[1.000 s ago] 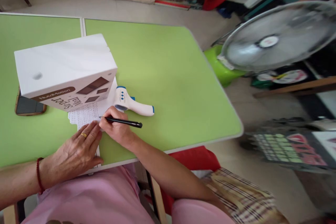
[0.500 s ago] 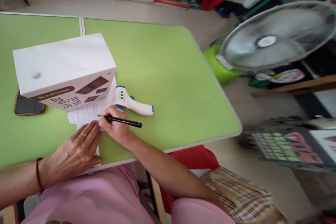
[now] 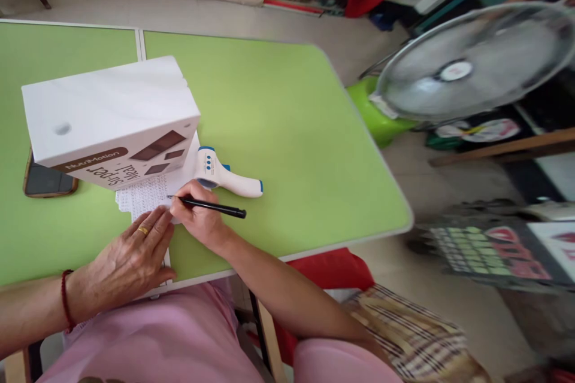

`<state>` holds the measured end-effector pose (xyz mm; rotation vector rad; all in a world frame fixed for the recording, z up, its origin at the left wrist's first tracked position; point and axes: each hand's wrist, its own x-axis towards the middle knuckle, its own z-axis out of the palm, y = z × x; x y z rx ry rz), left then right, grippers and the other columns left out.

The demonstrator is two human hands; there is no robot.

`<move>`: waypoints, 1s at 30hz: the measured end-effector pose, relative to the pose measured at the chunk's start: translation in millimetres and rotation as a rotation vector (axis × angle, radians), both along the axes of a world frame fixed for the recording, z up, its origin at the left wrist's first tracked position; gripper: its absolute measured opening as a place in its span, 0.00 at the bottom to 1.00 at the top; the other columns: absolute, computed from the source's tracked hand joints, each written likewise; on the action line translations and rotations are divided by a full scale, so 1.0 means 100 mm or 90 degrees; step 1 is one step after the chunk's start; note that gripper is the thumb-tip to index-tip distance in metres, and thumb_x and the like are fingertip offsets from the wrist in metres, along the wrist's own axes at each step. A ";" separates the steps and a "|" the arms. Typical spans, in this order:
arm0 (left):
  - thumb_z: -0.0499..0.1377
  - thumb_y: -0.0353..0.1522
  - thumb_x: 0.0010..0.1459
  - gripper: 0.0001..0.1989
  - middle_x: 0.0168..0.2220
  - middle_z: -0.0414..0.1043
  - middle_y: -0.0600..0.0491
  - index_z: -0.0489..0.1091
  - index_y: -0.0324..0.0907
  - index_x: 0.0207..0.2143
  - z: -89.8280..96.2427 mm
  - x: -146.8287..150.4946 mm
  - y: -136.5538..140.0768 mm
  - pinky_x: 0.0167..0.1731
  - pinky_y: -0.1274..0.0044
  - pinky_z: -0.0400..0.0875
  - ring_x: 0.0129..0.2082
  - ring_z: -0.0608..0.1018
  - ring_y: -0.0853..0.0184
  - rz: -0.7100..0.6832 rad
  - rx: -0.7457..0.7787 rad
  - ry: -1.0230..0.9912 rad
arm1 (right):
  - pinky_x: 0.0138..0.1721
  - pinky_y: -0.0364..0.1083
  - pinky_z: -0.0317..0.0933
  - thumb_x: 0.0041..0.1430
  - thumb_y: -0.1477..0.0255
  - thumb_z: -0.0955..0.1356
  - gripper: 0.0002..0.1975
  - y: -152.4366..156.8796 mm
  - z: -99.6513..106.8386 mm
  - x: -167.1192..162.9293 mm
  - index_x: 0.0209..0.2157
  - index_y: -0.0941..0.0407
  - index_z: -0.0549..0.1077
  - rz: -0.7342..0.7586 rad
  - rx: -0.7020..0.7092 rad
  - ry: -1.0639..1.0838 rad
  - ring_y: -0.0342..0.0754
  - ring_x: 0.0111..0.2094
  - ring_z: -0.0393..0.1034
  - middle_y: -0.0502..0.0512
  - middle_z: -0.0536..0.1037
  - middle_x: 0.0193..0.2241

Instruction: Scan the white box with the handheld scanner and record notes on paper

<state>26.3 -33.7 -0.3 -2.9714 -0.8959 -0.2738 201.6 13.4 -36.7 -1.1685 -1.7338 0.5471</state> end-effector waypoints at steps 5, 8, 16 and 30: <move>0.65 0.44 0.56 0.35 0.54 0.70 0.25 0.69 0.18 0.51 -0.01 0.01 -0.01 0.53 0.60 0.72 0.56 0.73 0.41 -0.002 0.002 -0.006 | 0.23 0.41 0.60 0.57 0.75 0.66 0.07 0.00 -0.01 -0.01 0.26 0.53 0.64 -0.010 -0.004 -0.006 0.40 0.20 0.62 0.43 0.68 0.19; 0.63 0.43 0.58 0.34 0.55 0.69 0.25 0.68 0.18 0.52 -0.03 0.01 -0.01 0.54 0.60 0.71 0.57 0.72 0.41 0.000 -0.004 -0.004 | 0.23 0.41 0.60 0.57 0.75 0.66 0.07 0.00 -0.01 -0.01 0.26 0.53 0.65 -0.006 0.004 -0.014 0.40 0.20 0.62 0.43 0.68 0.19; 0.61 0.43 0.60 0.34 0.56 0.67 0.23 0.65 0.17 0.53 -0.03 -0.01 -0.02 0.54 0.58 0.71 0.59 0.70 0.40 -0.007 -0.028 0.002 | 0.24 0.41 0.60 0.56 0.75 0.66 0.07 0.00 -0.02 -0.02 0.26 0.53 0.64 -0.011 -0.006 -0.028 0.40 0.20 0.62 0.43 0.69 0.19; 0.49 0.58 0.60 0.33 0.13 0.57 0.53 0.61 0.43 0.15 0.55 -0.64 0.51 0.16 0.72 0.62 0.12 0.66 0.62 0.311 -0.040 -0.008 | 0.38 0.50 0.69 0.66 0.83 0.58 0.17 -0.07 0.39 0.39 0.46 0.57 0.74 0.164 0.092 -0.423 0.51 0.37 0.72 0.60 0.76 0.36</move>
